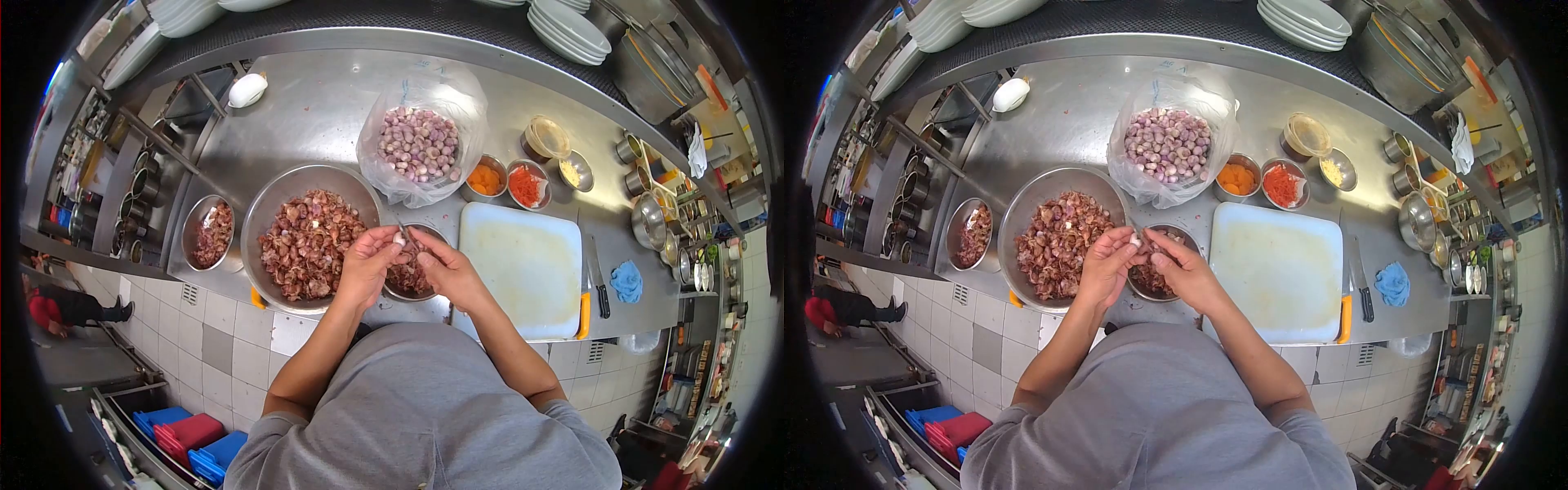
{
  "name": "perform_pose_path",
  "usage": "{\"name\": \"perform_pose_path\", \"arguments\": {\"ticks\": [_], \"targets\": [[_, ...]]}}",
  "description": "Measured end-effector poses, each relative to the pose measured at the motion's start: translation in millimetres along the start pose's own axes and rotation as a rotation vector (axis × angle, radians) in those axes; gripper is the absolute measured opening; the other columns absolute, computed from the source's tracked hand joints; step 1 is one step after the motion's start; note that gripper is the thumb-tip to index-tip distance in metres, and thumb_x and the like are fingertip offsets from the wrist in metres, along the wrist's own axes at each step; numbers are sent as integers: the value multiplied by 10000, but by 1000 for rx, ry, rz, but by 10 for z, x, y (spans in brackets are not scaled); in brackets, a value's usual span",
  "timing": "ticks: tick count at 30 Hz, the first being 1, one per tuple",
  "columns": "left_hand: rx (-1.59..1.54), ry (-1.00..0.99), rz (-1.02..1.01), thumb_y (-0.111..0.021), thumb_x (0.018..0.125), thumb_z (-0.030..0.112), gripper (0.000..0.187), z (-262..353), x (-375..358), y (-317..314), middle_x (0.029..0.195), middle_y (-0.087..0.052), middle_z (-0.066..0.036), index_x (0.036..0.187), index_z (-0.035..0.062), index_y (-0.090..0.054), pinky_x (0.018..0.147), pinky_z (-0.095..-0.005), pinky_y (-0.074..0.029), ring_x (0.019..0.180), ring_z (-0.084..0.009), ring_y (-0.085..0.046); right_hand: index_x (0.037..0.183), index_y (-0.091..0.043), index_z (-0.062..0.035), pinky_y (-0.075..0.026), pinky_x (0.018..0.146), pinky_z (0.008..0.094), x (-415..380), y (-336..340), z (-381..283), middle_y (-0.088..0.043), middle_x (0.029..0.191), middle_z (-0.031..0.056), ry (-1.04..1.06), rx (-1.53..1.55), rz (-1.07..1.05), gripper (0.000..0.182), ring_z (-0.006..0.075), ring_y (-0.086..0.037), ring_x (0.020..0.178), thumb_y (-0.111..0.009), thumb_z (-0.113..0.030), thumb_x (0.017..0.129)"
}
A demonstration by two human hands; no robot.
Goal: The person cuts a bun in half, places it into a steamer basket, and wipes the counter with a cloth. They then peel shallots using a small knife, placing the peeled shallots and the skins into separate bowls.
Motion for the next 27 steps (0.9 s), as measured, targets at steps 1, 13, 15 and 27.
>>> {"name": "perform_pose_path", "arguments": {"ticks": [1,13,15,27], "targets": [[-20,41,22,-600,917,-9,267,32,-5,-42,1088,-651,-85,1181,25,-586,827,-297,-553,961,-169,-654,1444,-449,-123,-453,682,213,-4,9,0,-589,1010,15,-105,100,15,458,56,-528,775,-535,-151,995],[62,5,-13,-597,923,10,242,-24,18,29,1089,-658,-76,1165,23,-606,816,-312,-556,977,-175,-653,1475,-368,-65,-276,1125,310,4,-11,29,-445,1470,79,224,-121,-100,519,170,-392,1350,-529,-143,987],[63,3,-17,-596,921,7,239,-24,18,47,1088,-660,-80,1159,22,-608,807,-308,-556,972,-177,-656,1469,-379,-64,-274,1126,310,27,3,78,-451,1466,76,229,-126,-99,511,167,-394,1348,-531,-139,987],[-3,77,23,-565,931,2,270,-27,31,63,1073,-672,-116,1199,5,-600,785,-311,-564,914,-217,-686,1496,-360,-199,-301,473,189,22,52,80,-415,694,-54,-143,251,14,527,34,-354,552,-533,-170,999]]}}
Point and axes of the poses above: each hand's wrist, its own x-axis towards the middle knuckle, its own y-axis out of the back of the hand, z = x × y, the point moved 1 cm from there along x, towards the middle knuckle
